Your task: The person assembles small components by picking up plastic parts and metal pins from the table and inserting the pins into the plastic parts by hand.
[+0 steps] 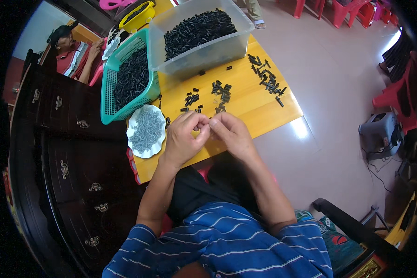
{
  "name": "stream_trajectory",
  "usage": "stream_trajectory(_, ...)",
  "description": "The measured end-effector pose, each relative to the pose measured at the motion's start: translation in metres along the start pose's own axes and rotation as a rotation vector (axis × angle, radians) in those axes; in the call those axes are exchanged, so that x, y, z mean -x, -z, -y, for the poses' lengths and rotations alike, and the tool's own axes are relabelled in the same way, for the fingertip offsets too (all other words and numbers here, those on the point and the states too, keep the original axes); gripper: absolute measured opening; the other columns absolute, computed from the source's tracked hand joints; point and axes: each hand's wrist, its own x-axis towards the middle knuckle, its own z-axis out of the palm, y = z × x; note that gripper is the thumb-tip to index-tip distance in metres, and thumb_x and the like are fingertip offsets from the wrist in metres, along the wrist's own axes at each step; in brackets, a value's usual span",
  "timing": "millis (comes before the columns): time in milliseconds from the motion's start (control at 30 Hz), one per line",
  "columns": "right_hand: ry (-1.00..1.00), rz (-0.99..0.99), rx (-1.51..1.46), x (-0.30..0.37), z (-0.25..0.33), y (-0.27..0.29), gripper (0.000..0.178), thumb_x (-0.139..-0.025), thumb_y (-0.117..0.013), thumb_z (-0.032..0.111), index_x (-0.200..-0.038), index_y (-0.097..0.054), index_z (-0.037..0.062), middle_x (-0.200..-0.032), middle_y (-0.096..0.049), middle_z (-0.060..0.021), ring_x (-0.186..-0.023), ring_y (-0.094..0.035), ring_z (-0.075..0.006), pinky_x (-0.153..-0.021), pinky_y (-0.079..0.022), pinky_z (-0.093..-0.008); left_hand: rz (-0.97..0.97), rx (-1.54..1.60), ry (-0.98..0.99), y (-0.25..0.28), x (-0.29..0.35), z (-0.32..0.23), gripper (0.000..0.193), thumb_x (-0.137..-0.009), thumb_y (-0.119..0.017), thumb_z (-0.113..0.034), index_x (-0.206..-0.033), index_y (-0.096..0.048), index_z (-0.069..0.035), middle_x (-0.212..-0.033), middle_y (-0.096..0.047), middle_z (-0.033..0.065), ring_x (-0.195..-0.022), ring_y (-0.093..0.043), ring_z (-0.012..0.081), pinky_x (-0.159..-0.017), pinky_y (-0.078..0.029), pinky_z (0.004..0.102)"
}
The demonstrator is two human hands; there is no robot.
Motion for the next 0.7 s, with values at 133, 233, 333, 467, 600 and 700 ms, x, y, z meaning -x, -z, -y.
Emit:
stream_trajectory(133,-0.029,0.005,-0.039,0.0,0.004,-0.005,0.025,-0.107,-0.059,0.026,-0.098,-0.064,0.0039,-0.087,-0.063,0.0008,-0.079,-0.058,-0.0071,-0.075,-0.049,-0.0238,-0.091,0.071,-0.002,-0.003,0.009,0.001,0.011,-0.082,-0.073,-0.001,-0.092,-0.069,-0.003,-0.081,-0.068,0.0096,-0.073,-0.067,0.0257,-0.065,-0.053,0.0361)
stream_trajectory(233,-0.036,0.005,-0.001,0.001,0.002,-0.005,0.025,-0.107,-0.059,0.026,-0.096,-0.064,0.0041,-0.085,-0.063,0.0011,-0.079,-0.058,-0.0069,-0.074,-0.048,-0.0239,-0.123,0.073,-0.022,-0.005,0.017,0.007,0.01,-0.084,-0.073,-0.001,-0.092,-0.069,-0.003,-0.082,-0.069,0.0106,-0.073,-0.067,0.0271,-0.065,-0.053,0.037)
stream_trajectory(333,-0.054,0.022,0.078,0.001,0.0,-0.005,0.024,-0.106,-0.06,0.025,-0.094,-0.063,0.0041,-0.084,-0.063,0.0014,-0.078,-0.057,-0.0067,-0.073,-0.048,-0.0241,-0.108,0.087,0.014,-0.004,0.023,0.008,0.008,-0.086,-0.072,-0.003,-0.093,-0.069,-0.002,-0.083,-0.069,0.0114,-0.073,-0.067,0.0274,-0.064,-0.052,0.0366)
stream_trajectory(467,-0.05,0.031,0.119,0.001,-0.005,-0.004,0.023,-0.105,-0.062,0.024,-0.094,-0.063,0.0035,-0.082,-0.063,0.0018,-0.077,-0.058,-0.0068,-0.072,-0.048,-0.0243,-0.108,0.178,0.129,-0.008,0.032,0.008,0.006,-0.091,-0.069,-0.006,-0.093,-0.068,0.0,-0.081,-0.068,0.0107,-0.069,-0.065,0.023,-0.062,-0.051,0.0334)
stream_trajectory(600,-0.039,0.018,0.223,0.003,-0.001,-0.009,0.023,-0.104,-0.063,0.023,-0.094,-0.063,0.0023,-0.08,-0.063,0.0014,-0.075,-0.059,-0.0072,-0.069,-0.049,-0.0253,-0.128,0.294,0.248,-0.011,0.04,0.004,0.008,-0.094,-0.067,-0.008,-0.094,-0.066,0.0,-0.078,-0.065,0.0079,-0.066,-0.061,0.0168,-0.061,-0.049,0.0305)
stream_trajectory(700,-0.035,0.002,0.321,0.005,0.002,-0.013,0.021,-0.102,-0.065,0.021,-0.093,-0.064,0.0016,-0.077,-0.063,-0.0004,-0.073,-0.059,-0.0075,-0.066,-0.049,-0.0261,-0.118,0.439,0.392,-0.014,0.047,0.006,0.01,-0.096,-0.064,-0.01,-0.095,-0.064,0.0,-0.075,-0.063,0.0056,-0.065,-0.059,0.0125,-0.061,-0.048,0.0291)
